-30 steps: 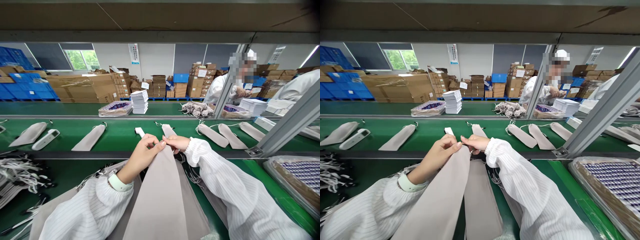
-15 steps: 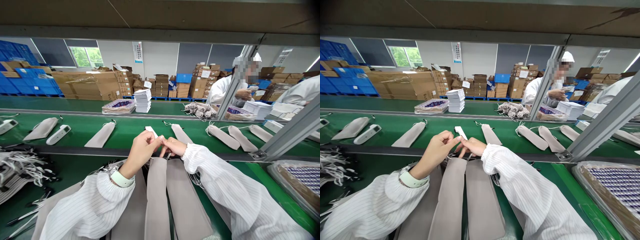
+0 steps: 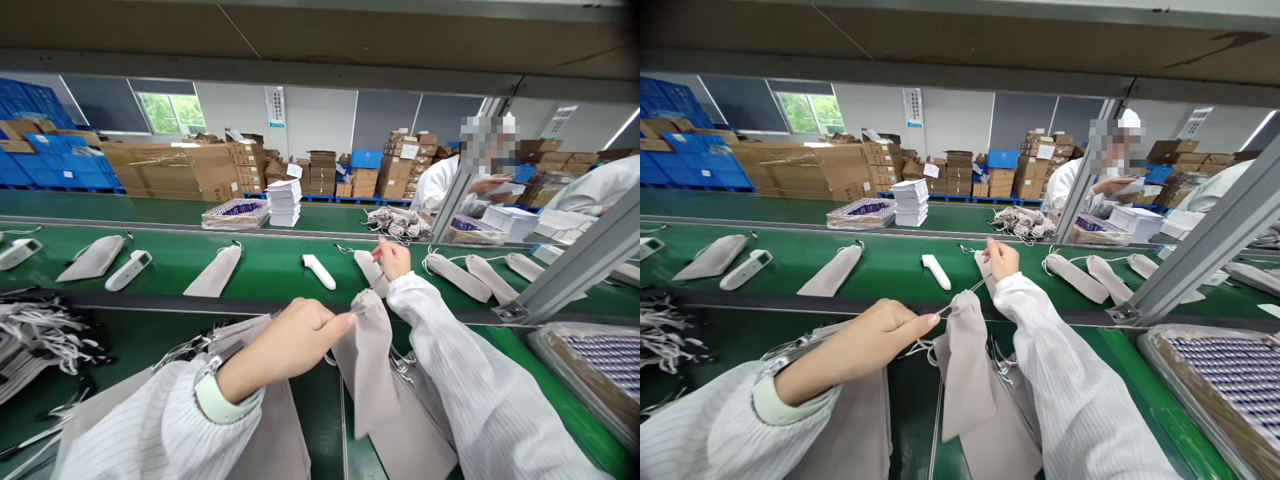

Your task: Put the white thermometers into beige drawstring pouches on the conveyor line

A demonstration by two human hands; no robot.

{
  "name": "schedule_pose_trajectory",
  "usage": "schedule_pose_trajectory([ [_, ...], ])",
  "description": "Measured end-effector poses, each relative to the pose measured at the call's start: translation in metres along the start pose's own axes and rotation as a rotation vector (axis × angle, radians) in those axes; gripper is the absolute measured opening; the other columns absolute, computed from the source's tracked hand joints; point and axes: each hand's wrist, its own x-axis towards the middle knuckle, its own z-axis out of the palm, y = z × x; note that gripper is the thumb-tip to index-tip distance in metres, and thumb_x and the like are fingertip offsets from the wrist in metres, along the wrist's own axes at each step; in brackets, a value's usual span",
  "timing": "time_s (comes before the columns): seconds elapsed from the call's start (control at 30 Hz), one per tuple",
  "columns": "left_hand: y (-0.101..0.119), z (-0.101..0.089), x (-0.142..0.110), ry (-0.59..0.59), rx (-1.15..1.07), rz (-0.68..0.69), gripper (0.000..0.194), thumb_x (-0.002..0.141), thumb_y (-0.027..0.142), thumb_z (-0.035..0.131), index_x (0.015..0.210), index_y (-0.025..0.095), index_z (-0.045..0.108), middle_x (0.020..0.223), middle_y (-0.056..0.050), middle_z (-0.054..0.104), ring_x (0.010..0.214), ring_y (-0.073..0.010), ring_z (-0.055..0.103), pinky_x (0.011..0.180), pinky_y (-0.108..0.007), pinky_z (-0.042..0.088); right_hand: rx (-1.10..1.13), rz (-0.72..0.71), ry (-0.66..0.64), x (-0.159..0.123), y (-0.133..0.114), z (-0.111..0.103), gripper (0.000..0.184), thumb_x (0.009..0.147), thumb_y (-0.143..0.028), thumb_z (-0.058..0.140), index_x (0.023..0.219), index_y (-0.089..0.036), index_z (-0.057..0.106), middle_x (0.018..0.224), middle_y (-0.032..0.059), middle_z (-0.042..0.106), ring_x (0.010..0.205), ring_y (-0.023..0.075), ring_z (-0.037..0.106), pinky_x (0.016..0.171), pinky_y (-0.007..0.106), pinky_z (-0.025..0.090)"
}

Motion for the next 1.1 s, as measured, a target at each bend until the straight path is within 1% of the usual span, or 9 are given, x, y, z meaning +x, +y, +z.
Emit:
schedule_pose_trajectory([
  [0.07, 0.009, 0.002, -0.005, 0.055, -0.205, -0.016, 0.048, 0.081, 0.046, 0.036, 0.047, 0.018, 0.017, 0.045, 0.006, 0.015, 0.042, -0.0076, 0.012, 0.041, -0.024, 0.012, 0.104, 0.061, -0.298, 0.000, -0.004, -0.002, 0.048, 0.075, -0.053, 0.038, 0.067, -0.010, 0.059, 0.055, 0.0031, 0.056, 0.037, 0.0045, 0.034, 0.037, 0.018, 0.025],
  [0.2, 0.006, 0.002, -0.001, 0.307, -0.534, -0.001, 0.043, 0.084, 0.042, 0.034, 0.049, 0.017, 0.033, 0.047, 0.004, 0.031, 0.044, -0.0084, 0.026, 0.043, -0.021, 0.022, 0.338, -0.022, -1.315, -0.038, -0.038, 0.022, 0.051, 0.060, -0.042, 0.063, 0.101, -0.014, 0.053, 0.085, 0.0051, 0.061, 0.053, 0.0058, 0.046, 0.046, 0.018, 0.033],
  [0.27, 0.001, 0.004, 0.004, 0.380, -0.570, 0.049, 0.040, 0.084, 0.041, 0.034, 0.053, 0.017, 0.039, 0.051, 0.003, 0.037, 0.048, -0.0094, 0.033, 0.046, -0.021, 0.028, 0.408, -0.133, -1.503, -0.060, -0.054, 0.040, 0.045, 0.053, -0.032, 0.070, 0.092, -0.013, 0.055, 0.084, 0.0036, 0.059, 0.070, 0.0105, 0.053, 0.061, 0.022, 0.040],
  [0.37, -0.001, 0.012, 0.006, 0.439, -0.506, 0.163, 0.035, 0.085, 0.038, 0.034, 0.059, 0.018, 0.045, 0.059, 0.002, 0.044, 0.058, -0.0107, 0.043, 0.055, -0.021, 0.035, 0.479, -0.170, -1.238, -0.065, -0.063, 0.049, 0.021, 0.057, -0.028, 0.063, 0.070, -0.013, 0.055, 0.070, 0.0009, 0.056, 0.068, 0.0124, 0.053, 0.067, 0.026, 0.042],
  [0.5, -0.001, 0.036, 0.003, 0.233, -0.259, 0.203, 0.016, 0.081, 0.026, 0.045, 0.095, 0.022, 0.052, 0.089, -0.001, 0.056, 0.086, -0.0159, 0.049, 0.074, -0.026, 0.039, 0.171, -0.136, -0.321, -0.017, -0.043, 0.009, 0.020, 0.062, -0.025, 0.048, 0.078, -0.016, 0.053, 0.077, 0.0026, 0.057, 0.071, 0.0138, 0.053, 0.068, 0.027, 0.042],
  [0.6, -0.016, 0.056, 0.010, 0.078, 0.060, 0.251, 0.016, 0.078, 0.017, 0.045, 0.089, 0.021, 0.057, 0.095, -0.003, 0.056, 0.096, -0.0189, 0.045, 0.086, -0.031, 0.035, -0.214, -0.046, 0.002, 0.015, -0.020, -0.026, 0.026, 0.059, -0.027, 0.050, 0.083, -0.016, 0.055, 0.083, 0.0052, 0.058, 0.079, 0.0193, 0.054, 0.073, 0.031, 0.040],
  [0.7, -0.041, 0.066, 0.027, 0.154, 0.242, 0.238, 0.017, 0.079, 0.015, 0.044, 0.090, 0.017, 0.057, 0.097, -0.006, 0.054, 0.097, -0.0202, 0.044, 0.088, -0.032, 0.032, -0.612, 0.099, 0.032, 0.021, 0.003, -0.034, 0.037, 0.064, -0.035, 0.052, 0.097, -0.018, 0.053, 0.085, 0.0070, 0.059, 0.084, 0.0233, 0.054, 0.074, 0.033, 0.040],
  [0.87, -0.069, 0.067, 0.045, 0.106, 0.281, 0.133, 0.013, 0.078, 0.025, 0.049, 0.077, 0.016, 0.059, 0.080, -0.004, 0.057, 0.078, -0.0194, 0.053, 0.072, -0.030, 0.039, -1.011, 0.140, -0.142, 0.005, 0.035, 0.001, 0.051, 0.072, -0.039, 0.050, 0.118, -0.018, 0.041, 0.105, 0.0140, 0.055, 0.095, 0.0285, 0.051, 0.079, 0.042, 0.037],
  [1.1, -0.068, 0.071, 0.043, 0.092, 0.284, 0.111, 0.006, 0.073, 0.022, 0.050, 0.073, 0.018, 0.054, 0.073, -0.001, 0.054, 0.070, -0.0165, 0.052, 0.063, -0.026, 0.037, -1.030, -0.222, -0.482, -0.012, 0.047, 0.040, 0.038, 0.080, -0.042, 0.042, 0.111, -0.022, 0.050, 0.109, 0.0125, 0.053, 0.113, 0.0274, 0.036, 0.093, 0.047, 0.017],
])
